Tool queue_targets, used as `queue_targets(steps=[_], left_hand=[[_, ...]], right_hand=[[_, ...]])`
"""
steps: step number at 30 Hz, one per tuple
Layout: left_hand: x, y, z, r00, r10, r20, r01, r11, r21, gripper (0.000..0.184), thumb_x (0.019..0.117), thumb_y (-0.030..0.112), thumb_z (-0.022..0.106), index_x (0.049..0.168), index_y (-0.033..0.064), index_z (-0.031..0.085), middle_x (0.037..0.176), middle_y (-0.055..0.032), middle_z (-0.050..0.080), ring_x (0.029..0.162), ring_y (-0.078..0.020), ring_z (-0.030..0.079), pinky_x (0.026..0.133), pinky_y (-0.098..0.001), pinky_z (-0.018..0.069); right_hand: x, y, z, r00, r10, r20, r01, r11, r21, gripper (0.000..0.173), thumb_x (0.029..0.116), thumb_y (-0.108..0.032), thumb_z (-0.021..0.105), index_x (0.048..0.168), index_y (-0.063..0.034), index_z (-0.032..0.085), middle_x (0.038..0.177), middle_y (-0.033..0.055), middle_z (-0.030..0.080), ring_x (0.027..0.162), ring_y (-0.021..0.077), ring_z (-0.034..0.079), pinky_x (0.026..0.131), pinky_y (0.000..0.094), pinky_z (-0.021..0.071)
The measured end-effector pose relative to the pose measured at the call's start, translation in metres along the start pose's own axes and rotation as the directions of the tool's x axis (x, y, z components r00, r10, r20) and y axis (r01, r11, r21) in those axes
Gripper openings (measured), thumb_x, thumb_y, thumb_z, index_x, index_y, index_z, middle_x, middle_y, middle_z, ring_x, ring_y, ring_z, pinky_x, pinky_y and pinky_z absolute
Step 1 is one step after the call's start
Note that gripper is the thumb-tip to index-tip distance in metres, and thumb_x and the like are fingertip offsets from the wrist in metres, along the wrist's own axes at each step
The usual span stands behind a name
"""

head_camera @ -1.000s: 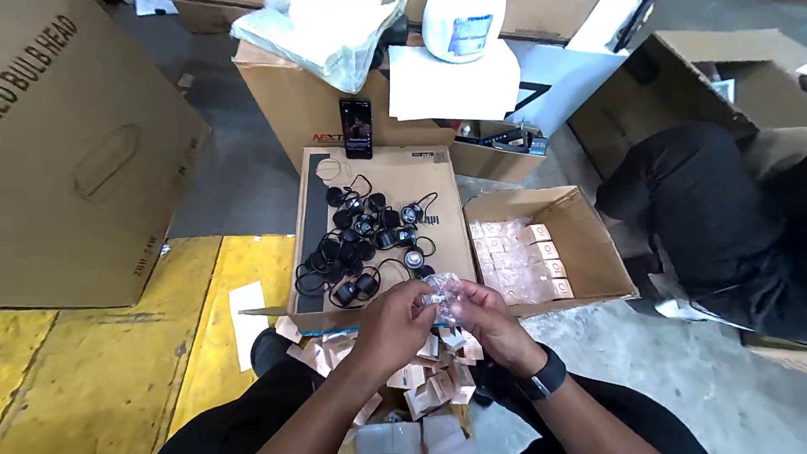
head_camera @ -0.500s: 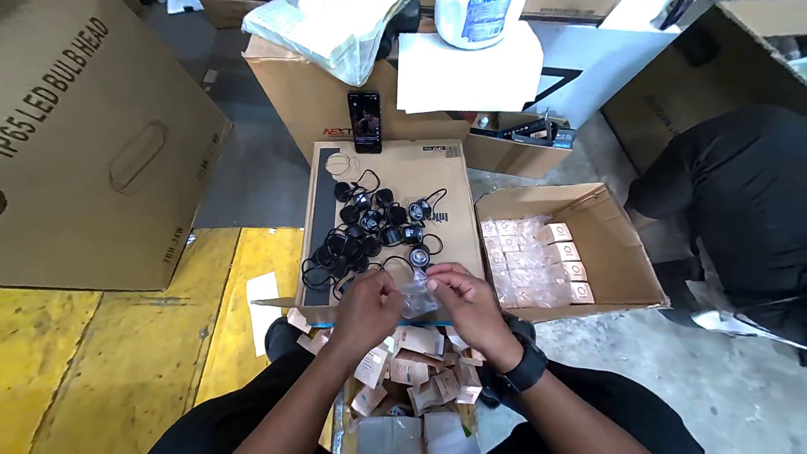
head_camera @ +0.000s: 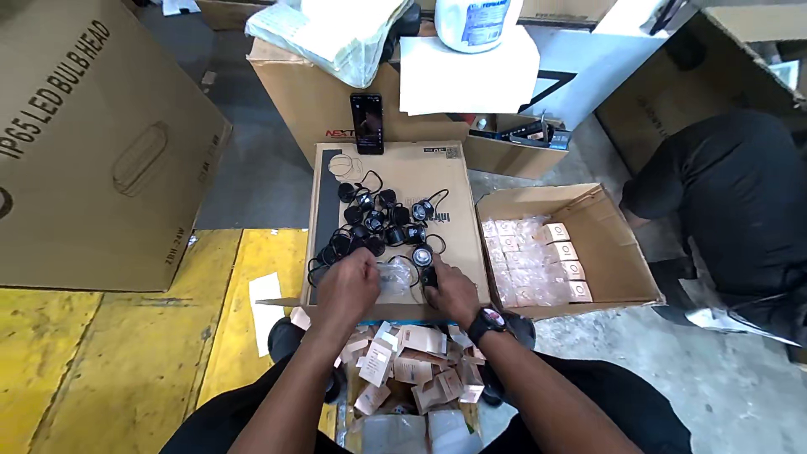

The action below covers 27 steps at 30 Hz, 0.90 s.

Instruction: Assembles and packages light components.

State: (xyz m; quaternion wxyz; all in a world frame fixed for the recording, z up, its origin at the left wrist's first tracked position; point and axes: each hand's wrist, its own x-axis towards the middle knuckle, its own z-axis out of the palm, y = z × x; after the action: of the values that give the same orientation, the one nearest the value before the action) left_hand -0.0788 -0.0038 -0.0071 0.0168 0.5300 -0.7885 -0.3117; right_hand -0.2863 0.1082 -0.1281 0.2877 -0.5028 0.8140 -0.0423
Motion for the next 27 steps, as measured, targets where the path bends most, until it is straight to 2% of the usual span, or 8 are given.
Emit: queue_targets(steps=[3,6,11,13,16,21,25,27], left_hand=[[-0.002,0.002,0.006,1.000,0.028,0.015,-0.028,1.000,0.012,0.024,0.1003,0.029,0.055,0.105,0.0133,0.072,0.090,-0.0054,0.070,0.084,-0.0227,0.068,0.076,-0.0497,0.0552],[-0.005,0.002,0.009,0.999,0.042,-0.007,-0.042,0.999,0.033,0.024,0.0999,0.030,0.055,0.102,0.0141,0.073,0.092,-0.0047,0.069,0.085,-0.0218,0.067,0.075,-0.0477,0.0548],[-0.007,0.005,0.013,0.999,0.009,0.040,-0.013,0.995,0.097,0.023,0.0986,0.027,0.053,0.106,0.0118,0.069,0.087,-0.0077,0.070,0.084,-0.0265,0.069,0.073,-0.0521,0.0544],[-0.007,0.007,0.014,0.998,-0.003,0.068,-0.006,0.992,0.123,0.025,0.0982,0.025,0.052,0.113,0.0123,0.068,0.089,-0.0091,0.071,0.086,-0.0288,0.070,0.074,-0.0537,0.0549],[-0.008,0.008,0.013,0.996,-0.007,0.091,-0.004,0.992,0.124,0.029,0.1018,0.025,0.049,0.120,0.0124,0.067,0.096,-0.0115,0.073,0.091,-0.0312,0.071,0.079,-0.0559,0.0552],[-0.005,0.005,0.018,0.998,0.027,0.063,-0.032,0.996,0.087,0.030,0.1039,0.030,0.047,0.113,0.0118,0.069,0.093,-0.0100,0.072,0.088,-0.0289,0.070,0.077,-0.0541,0.0546],[-0.002,0.003,0.022,0.999,0.043,0.008,-0.044,0.998,0.033,0.027,0.1010,0.031,0.052,0.103,0.0122,0.071,0.093,-0.0063,0.068,0.083,-0.0231,0.067,0.074,-0.0480,0.0546],[-0.001,0.002,0.021,0.998,0.038,-0.042,-0.039,0.999,-0.009,0.024,0.0989,0.029,0.054,0.102,0.0124,0.071,0.089,-0.0047,0.068,0.080,-0.0215,0.066,0.072,-0.0469,0.0547]], right_hand=[[-0.003,0.012,0.004,0.996,-0.071,-0.057,0.071,0.997,-0.009,0.067,0.0956,-0.030,0.061,0.156,-0.0108,0.040,0.130,0.0162,0.065,0.117,0.0375,0.063,0.098,0.0551,0.0505],[-0.008,0.019,0.001,0.985,-0.101,-0.142,0.106,0.994,0.030,0.040,0.0971,-0.027,0.056,0.129,-0.0046,0.063,0.113,0.0162,0.071,0.107,0.0352,0.068,0.091,0.0540,0.0538],[-0.010,0.009,0.009,0.968,-0.198,-0.153,0.200,0.980,-0.004,0.070,0.0825,-0.021,0.073,0.149,-0.0105,0.051,0.146,0.0153,0.054,0.126,0.0374,0.058,0.097,0.0533,0.0530],[-0.010,0.001,0.016,0.941,-0.305,-0.149,0.297,0.952,-0.071,0.068,0.0829,-0.017,0.073,0.148,-0.0113,0.053,0.147,0.0197,0.052,0.128,0.0400,0.056,0.098,0.0539,0.0517],[-0.013,-0.015,0.016,0.948,-0.316,-0.039,0.309,0.943,-0.127,0.056,0.0942,-0.023,0.067,0.148,-0.0137,0.053,0.147,0.0219,0.052,0.125,0.0428,0.057,0.098,0.0555,0.0507],[-0.015,-0.019,0.013,0.968,-0.244,0.060,0.249,0.963,-0.107,0.042,0.0994,-0.021,0.061,0.138,-0.0076,0.057,0.142,0.0203,0.056,0.118,0.0402,0.063,0.091,0.0542,0.0553],[-0.017,-0.017,0.010,0.995,-0.098,0.024,0.096,0.992,0.079,0.054,0.0893,-0.030,0.067,0.138,-0.0095,0.053,0.133,0.0135,0.061,0.106,0.0314,0.069,0.084,0.0535,0.0574],[-0.018,-0.018,0.002,1.000,0.022,-0.005,-0.020,0.948,0.317,0.064,0.0793,-0.036,0.074,0.136,-0.0128,0.055,0.120,0.0083,0.069,0.103,0.0264,0.070,0.086,0.0534,0.0574]])
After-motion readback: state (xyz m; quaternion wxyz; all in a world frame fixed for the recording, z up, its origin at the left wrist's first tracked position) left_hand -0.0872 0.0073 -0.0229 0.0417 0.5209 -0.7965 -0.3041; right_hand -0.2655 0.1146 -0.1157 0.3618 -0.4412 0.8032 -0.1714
